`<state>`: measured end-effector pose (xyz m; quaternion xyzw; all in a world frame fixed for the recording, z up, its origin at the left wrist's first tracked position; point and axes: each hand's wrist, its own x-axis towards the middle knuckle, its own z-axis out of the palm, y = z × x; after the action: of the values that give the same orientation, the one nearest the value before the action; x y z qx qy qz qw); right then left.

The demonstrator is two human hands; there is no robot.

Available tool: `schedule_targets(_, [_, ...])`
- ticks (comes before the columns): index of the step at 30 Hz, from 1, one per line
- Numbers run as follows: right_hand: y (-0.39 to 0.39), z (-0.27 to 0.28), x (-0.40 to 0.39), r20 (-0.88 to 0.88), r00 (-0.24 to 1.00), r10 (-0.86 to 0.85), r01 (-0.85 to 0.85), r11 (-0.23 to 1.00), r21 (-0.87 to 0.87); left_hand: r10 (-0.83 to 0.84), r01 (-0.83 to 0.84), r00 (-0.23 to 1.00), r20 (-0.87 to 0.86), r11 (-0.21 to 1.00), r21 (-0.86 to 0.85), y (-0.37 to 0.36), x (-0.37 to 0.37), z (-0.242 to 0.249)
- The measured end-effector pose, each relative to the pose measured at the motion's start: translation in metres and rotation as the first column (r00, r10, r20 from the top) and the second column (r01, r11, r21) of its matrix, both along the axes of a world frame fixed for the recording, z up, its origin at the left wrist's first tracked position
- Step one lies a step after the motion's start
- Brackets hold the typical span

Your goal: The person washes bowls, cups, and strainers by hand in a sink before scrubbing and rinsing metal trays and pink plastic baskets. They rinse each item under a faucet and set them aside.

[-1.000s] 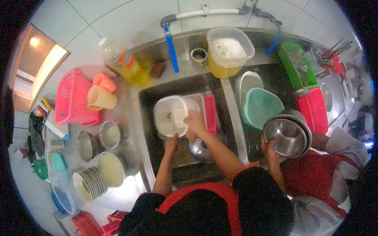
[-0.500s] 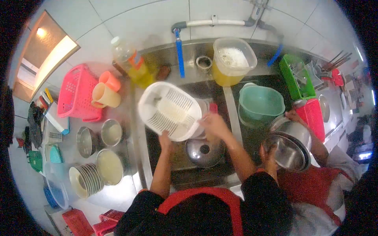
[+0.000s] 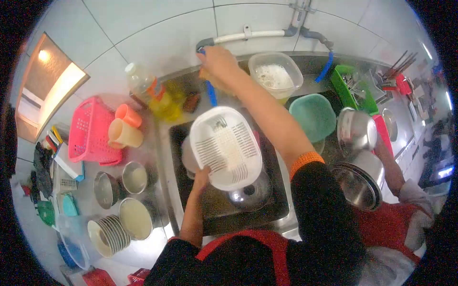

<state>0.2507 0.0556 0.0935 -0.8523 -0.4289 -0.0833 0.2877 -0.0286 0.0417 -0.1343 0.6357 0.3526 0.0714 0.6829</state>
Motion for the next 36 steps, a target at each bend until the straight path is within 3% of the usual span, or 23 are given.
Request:
schedule_targets(2, [-0.002, -0.008, 0.012, 0.003, 1.000, 0.030, -0.030, 0.998, 0.059, 0.088, -0.084, 0.996, 0.028, 0.991, -0.100, -0.003, -0.001, -0.014])
schedule_targets(4, [-0.005, -0.014, 0.037, -0.196, 0.950, 0.244, -0.215, 0.964, 0.159, -0.049, 0.049, 0.997, -0.061, 0.999, -0.004, 0.004, -0.006, -0.033])
schedule_targets(5, [-0.009, -0.017, 0.040, -0.201, 0.947, 0.252, -0.222, 0.962, 0.159, -0.040, 0.040, 0.997, -0.067, 0.999, -0.005, 0.005, -0.005, -0.029])
schedule_targets(8, [-0.028, -0.023, 0.042, -0.277, 0.932, 0.235, -0.189, 0.965, 0.183, -0.038, 0.036, 0.999, -0.029, 0.998, -0.057, -0.001, 0.005, -0.014])
schedule_targets(10, [-0.054, -0.033, 0.009, -0.459, 0.886, 0.066, -0.022, 0.995, 0.100, 0.053, -0.050, 0.998, 0.034, 0.995, -0.082, -0.005, 0.013, -0.014])
schedule_targets(11, [-0.067, -0.055, -0.006, -0.494, 0.868, 0.048, -0.034, 0.999, 0.038, 0.057, -0.053, 0.997, 0.044, 0.995, -0.086, -0.007, 0.015, -0.020])
schedule_targets(12, [-0.081, -0.081, -0.020, -0.382, 0.922, 0.062, -0.156, 0.963, -0.220, 0.117, -0.115, 0.991, 0.070, 0.993, -0.033, -0.011, 0.016, -0.032])
schedule_targets(13, [-0.091, -0.123, -0.035, -0.273, 0.955, 0.114, -0.195, 0.936, -0.292, 0.176, -0.178, 0.980, 0.093, 0.984, 0.016, -0.015, 0.017, -0.040])
schedule_targets(14, [-0.093, -0.152, -0.050, -0.334, 0.938, 0.097, -0.245, 0.866, -0.437, 0.177, -0.179, 0.980, 0.088, 0.984, 0.006, -0.020, 0.016, -0.027])
schedule_targets(15, [-0.098, -0.191, -0.064, -0.363, 0.932, 0.006, -0.114, 0.954, -0.276, 0.090, -0.092, 0.996, 0.026, 0.993, 0.077, -0.024, 0.012, -0.001])
schedule_targets(16, [-0.103, -0.240, -0.072, -0.137, 0.989, 0.048, -0.056, 0.997, -0.052, 0.002, 0.004, 0.999, -0.042, 0.989, 0.147, -0.026, 0.008, 0.014])
schedule_targets(17, [-0.103, -0.236, -0.084, -0.146, 0.988, 0.041, -0.048, 0.998, -0.048, -0.006, 0.014, 0.999, -0.052, 0.989, 0.150, -0.029, 0.005, 0.009])
schedule_targets(19, [-0.093, -0.217, -0.105, -0.448, 0.886, -0.122, 0.076, 0.990, -0.119, -0.048, 0.107, 0.987, -0.157, 0.912, 0.396, -0.036, -0.003, -0.004])
schedule_targets(21, [-0.086, -0.223, -0.112, -0.476, 0.871, -0.124, 0.079, 0.990, -0.115, -0.049, 0.115, 0.982, -0.180, 0.921, 0.372, -0.037, -0.008, 0.003])
schedule_targets(23, [-0.084, -0.229, -0.125, -0.574, 0.816, 0.072, -0.025, 0.996, 0.090, -0.048, 0.080, 0.995, -0.091, 0.917, 0.391, -0.040, -0.013, 0.009])
schedule_targets(27, [-0.080, -0.232, -0.151, -0.518, 0.855, -0.027, 0.098, 0.989, 0.110, -0.007, 0.057, 0.992, -0.123, 0.911, 0.408, -0.042, -0.017, 0.013])
schedule_targets(29, [-0.088, -0.221, -0.160, -0.688, 0.725, 0.024, 0.013, 0.999, 0.049, 0.052, -0.022, 0.997, -0.051, 0.879, 0.477, -0.041, -0.024, 0.019])
schedule_targets(31, [-0.099, -0.193, -0.178, -0.721, 0.671, 0.173, -0.208, 0.977, 0.041, 0.050, -0.049, 0.999, 0.013, 0.853, 0.519, -0.029, -0.029, 0.008])
schedule_targets(33, [-0.115, -0.165, -0.215, -0.702, 0.652, 0.287, -0.320, 0.943, 0.090, 0.045, -0.078, 0.996, 0.075, 0.829, 0.553, -0.016, -0.036, 0.012])
schedule_targets(35, [-0.135, -0.149, -0.243, -0.652, 0.705, 0.279, -0.290, 0.952, 0.094, 0.028, -0.045, 0.999, 0.041, 0.847, 0.530, -0.003, -0.038, 0.037])
schedule_targets(36, [-0.141, -0.145, -0.249, -0.597, 0.756, 0.268, -0.260, 0.960, 0.102, 0.039, -0.079, 0.997, 0.073, 0.719, 0.690, 0.001, -0.039, 0.043])
